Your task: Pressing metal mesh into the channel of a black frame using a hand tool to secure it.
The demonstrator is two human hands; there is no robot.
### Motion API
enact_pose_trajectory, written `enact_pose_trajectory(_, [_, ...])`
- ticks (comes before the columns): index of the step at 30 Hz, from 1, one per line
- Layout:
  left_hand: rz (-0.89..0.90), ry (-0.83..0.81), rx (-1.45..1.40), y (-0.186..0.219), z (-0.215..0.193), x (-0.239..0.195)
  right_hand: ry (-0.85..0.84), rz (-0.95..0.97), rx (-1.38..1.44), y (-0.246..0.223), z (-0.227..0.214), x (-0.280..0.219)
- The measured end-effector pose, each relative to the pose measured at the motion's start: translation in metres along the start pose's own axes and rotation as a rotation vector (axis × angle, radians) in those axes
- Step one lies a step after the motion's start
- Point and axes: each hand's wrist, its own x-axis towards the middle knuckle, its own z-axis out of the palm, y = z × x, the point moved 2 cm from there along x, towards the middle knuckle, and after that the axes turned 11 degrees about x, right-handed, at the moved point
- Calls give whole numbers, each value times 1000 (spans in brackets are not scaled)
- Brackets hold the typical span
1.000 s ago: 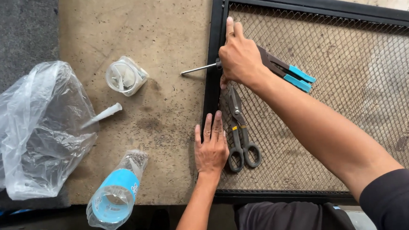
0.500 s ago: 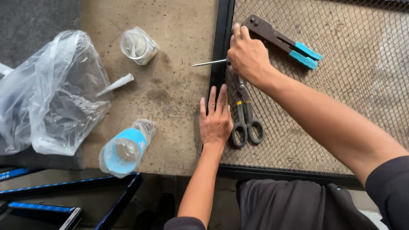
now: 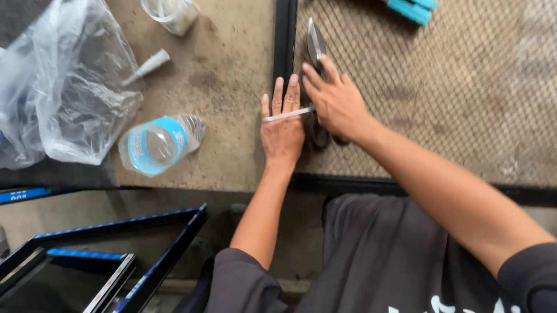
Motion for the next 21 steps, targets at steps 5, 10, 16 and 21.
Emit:
enact_pose_trajectory(5, [230, -95, -40, -30, -28, -31, -362, 127, -12, 1, 5, 16])
enact_pose_trajectory(10, [345, -243, -135, -45, -42, -22, -367, 143, -145, -13, 13, 15])
enact_pose_trajectory(16, [249, -258, -90, -36, -41, -22, -537, 256, -1, -16, -1, 23])
enact_pose_trajectory(21, [236, 13, -118, -34, -52, -44, -114, 82, -43, -19, 2, 1])
